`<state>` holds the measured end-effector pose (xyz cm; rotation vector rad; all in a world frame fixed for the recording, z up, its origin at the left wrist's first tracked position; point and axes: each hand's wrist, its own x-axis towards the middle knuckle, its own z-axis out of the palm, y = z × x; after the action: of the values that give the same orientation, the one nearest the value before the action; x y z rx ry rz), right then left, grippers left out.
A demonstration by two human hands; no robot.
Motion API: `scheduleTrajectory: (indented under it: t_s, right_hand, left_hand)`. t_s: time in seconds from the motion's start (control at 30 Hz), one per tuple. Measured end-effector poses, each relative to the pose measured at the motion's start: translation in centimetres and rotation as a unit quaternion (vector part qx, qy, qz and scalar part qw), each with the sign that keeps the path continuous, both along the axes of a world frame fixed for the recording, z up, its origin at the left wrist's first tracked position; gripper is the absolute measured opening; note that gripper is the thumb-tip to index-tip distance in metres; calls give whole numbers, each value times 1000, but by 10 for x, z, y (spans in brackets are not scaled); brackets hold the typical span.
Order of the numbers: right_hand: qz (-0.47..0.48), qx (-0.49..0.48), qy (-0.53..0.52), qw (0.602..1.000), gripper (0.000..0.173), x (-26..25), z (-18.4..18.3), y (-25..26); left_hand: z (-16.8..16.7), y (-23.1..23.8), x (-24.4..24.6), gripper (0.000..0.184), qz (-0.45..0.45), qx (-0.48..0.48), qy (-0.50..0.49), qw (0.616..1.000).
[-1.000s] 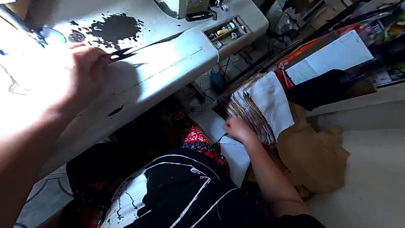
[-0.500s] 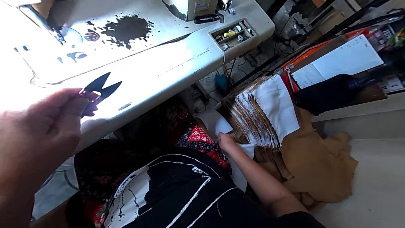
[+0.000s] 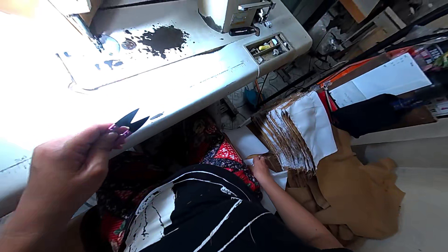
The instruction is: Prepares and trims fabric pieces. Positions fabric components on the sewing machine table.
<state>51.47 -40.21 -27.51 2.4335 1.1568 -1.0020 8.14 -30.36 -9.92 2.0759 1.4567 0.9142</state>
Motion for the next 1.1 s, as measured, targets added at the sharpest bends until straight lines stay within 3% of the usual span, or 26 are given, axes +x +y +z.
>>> scheduleTrajectory:
  t_s: [0.17, 0.3, 0.47, 0.57, 0.7, 0.83, 0.9, 1.0, 1.1]
  right_hand:
    - [48, 50, 21, 997, 36, 8, -9, 2]
    - [51, 54, 11, 997, 39, -1, -9, 7]
    - [104, -15, 6, 994, 36, -7, 0, 12]
    - [90, -27, 82, 992, 41, -9, 13, 17]
    - [103, -40, 139, 984, 34, -7, 31, 42]
    - [123, 21, 227, 966, 32, -17, 98, 95]
    - [115, 114, 281, 946, 29, -22, 137, 119]
    - [148, 300, 351, 874, 28, -19, 191, 154]
    - [179, 462, 293, 818, 27, -18, 260, 183]
  left_hand:
    - [1, -5, 17, 34, -13, 6, 2, 1000]
    - [5, -8, 23, 34, -31, 34, 14, 999]
    - [5, -13, 21, 35, -27, 31, 16, 999]
    - [4, -16, 21, 35, -33, 38, 8, 999]
    - [3, -19, 25, 35, -41, 35, -1, 999]
    - [5, -19, 31, 35, -50, 39, -3, 998]
    - [7, -19, 32, 35, -53, 43, -2, 998]
    - [8, -18, 32, 35, -51, 49, 2, 997]
    - [11, -19, 32, 33, -47, 59, 7, 997]
